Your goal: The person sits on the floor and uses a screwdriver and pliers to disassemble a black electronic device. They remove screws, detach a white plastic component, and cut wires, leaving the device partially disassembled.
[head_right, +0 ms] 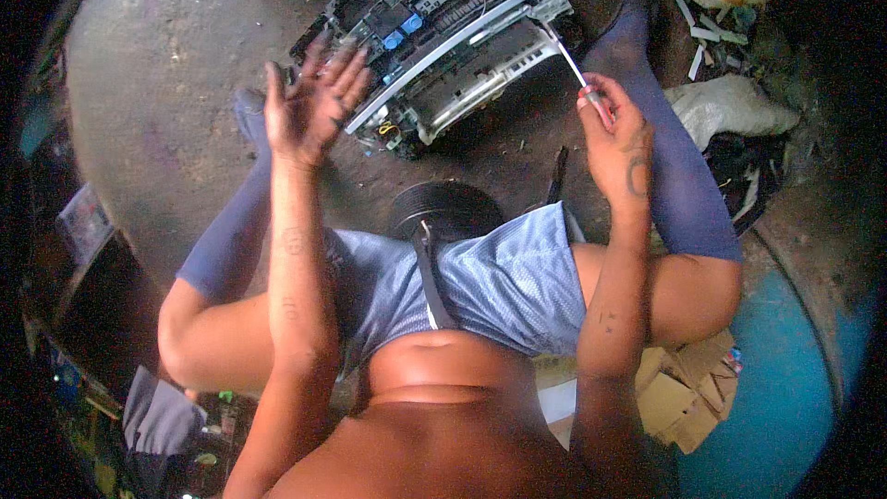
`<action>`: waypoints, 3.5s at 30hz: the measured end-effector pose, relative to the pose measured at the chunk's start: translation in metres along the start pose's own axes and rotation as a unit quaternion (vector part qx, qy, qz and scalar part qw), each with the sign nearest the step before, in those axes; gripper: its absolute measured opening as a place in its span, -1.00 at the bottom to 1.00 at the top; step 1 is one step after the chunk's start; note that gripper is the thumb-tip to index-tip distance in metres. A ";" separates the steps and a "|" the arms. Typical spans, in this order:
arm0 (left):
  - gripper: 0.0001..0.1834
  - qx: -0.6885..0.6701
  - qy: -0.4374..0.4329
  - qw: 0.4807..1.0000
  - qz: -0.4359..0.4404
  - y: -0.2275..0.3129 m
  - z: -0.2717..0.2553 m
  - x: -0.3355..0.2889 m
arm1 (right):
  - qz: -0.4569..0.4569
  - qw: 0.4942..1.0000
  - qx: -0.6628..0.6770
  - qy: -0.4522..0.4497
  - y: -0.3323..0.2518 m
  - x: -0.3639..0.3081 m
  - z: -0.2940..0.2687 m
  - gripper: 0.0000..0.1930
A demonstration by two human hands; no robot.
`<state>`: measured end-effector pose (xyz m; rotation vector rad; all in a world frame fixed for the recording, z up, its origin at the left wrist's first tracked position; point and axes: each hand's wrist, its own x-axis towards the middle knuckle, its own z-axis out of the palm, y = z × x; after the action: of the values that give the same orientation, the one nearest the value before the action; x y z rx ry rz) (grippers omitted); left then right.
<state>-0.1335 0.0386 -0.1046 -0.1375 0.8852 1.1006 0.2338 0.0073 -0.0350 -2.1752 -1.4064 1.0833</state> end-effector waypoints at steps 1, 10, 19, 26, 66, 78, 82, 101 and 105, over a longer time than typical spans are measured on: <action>-0.02 -0.132 -0.088 0.985 -0.061 -0.013 0.006 -0.006 | -0.001 1.000 0.008 0.000 0.002 -0.005 -0.003 -0.71; -0.20 0.863 -0.048 0.477 0.162 -0.201 -0.018 0.030 | -0.071 0.994 0.085 0.018 -0.008 -0.016 -0.034 -0.71; 0.15 0.915 -0.035 0.377 0.139 -0.222 -0.004 -0.004 | -0.025 0.982 0.179 0.051 0.000 -0.017 -0.071 -0.69; 0.16 0.918 -0.057 0.384 0.081 -0.230 0.008 -0.017 | -0.044 0.993 0.107 0.026 -0.002 -0.027 -0.060 -0.69; -0.47 0.856 -0.075 0.507 0.069 -0.236 -0.021 -0.005 | -0.178 0.933 -0.292 -0.116 -0.063 0.002 0.076 -0.70; -0.57 0.867 -0.082 0.486 0.076 -0.235 -0.021 -0.006 | -0.176 0.916 -0.332 -0.139 -0.074 0.020 0.076 -0.67; -0.53 0.859 -0.093 0.501 0.041 -0.227 -0.019 -0.006 | -0.147 0.919 -0.333 -0.150 -0.081 0.019 0.072 -0.67; -0.56 0.852 -0.129 0.507 0.037 -0.217 -0.016 -0.010 | -0.146 0.908 -0.355 -0.166 -0.097 0.036 0.073 -0.70; -0.41 0.835 -0.135 0.533 0.013 -0.207 -0.016 -0.013 | -0.161 0.900 -0.365 -0.173 -0.100 0.045 0.081 -0.70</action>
<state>0.0244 -0.0785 -0.1713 1.6247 1.2966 -0.1243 0.1203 0.0828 -0.0437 -2.1069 -2.5673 0.9332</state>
